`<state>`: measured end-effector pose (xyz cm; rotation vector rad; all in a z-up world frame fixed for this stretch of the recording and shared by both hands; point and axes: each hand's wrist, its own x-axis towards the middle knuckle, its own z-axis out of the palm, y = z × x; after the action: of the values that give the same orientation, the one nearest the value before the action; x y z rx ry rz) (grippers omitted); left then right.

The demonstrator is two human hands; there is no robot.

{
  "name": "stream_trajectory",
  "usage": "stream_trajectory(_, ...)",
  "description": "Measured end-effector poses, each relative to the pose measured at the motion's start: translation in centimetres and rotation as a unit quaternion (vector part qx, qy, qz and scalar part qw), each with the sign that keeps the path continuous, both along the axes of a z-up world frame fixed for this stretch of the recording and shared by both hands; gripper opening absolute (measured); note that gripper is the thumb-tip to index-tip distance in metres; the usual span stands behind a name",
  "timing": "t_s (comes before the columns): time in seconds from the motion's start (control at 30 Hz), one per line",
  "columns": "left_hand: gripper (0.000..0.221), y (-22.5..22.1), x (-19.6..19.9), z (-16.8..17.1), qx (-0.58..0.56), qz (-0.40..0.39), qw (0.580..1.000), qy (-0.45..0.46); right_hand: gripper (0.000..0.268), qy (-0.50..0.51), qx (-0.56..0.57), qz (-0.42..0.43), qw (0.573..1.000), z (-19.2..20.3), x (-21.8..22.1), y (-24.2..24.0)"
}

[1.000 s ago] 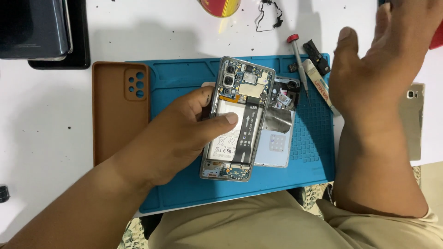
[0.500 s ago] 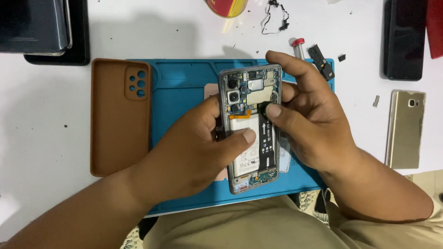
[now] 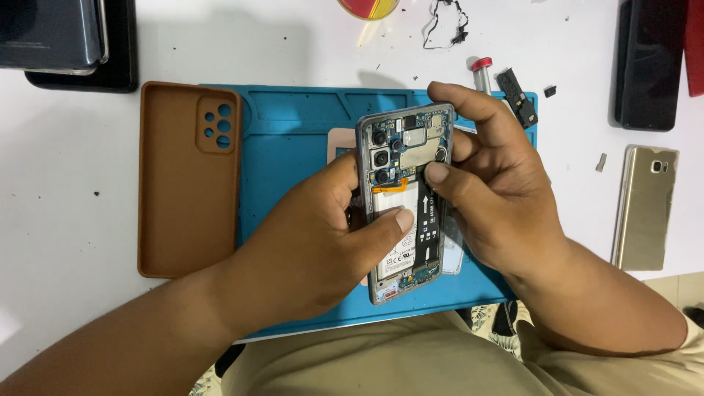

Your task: Disassembling a smartphone to remove internal components and then reassembling it with replacement parts.

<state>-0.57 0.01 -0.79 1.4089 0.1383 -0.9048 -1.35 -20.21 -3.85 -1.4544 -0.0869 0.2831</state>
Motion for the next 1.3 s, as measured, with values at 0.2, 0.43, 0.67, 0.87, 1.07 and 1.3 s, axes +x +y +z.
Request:
stream_trajectory(0.2,0.045,-0.1,-0.1,-0.4,-0.015,-0.003,1.0,-0.02,0.052,-0.001,0.007,-0.007,1.0,-0.1,-0.1,0.1)
stream_trajectory(0.43,0.047,-0.3,0.9,0.9,0.027,0.018,0.993,0.115,0.049,0.039,0.013,0.028,0.999,0.0,0.7,-0.3)
stream_trajectory(0.67,0.05,0.1,1.1,1.0,0.046,-0.028,0.995,0.088,0.032,0.087,0.072,0.067,0.991,0.2,1.2,-0.3)
stream_trajectory(0.87,0.054,0.1,0.8,-0.1,0.001,-0.014,0.998,0.062,0.032,0.144,0.146,0.052,0.977,-0.3,1.5,-0.7)
stream_trajectory(1.07,0.049,-0.1,1.1,0.7,-0.005,0.038,0.987,0.153,0.031,0.119,0.127,0.108,0.979,0.0,1.5,-1.4)
stream_trajectory(1.3,0.048,0.4,1.0,0.9,0.058,-0.045,0.997,0.034,0.033,0.118,0.132,0.074,0.981,0.7,1.4,-1.1)
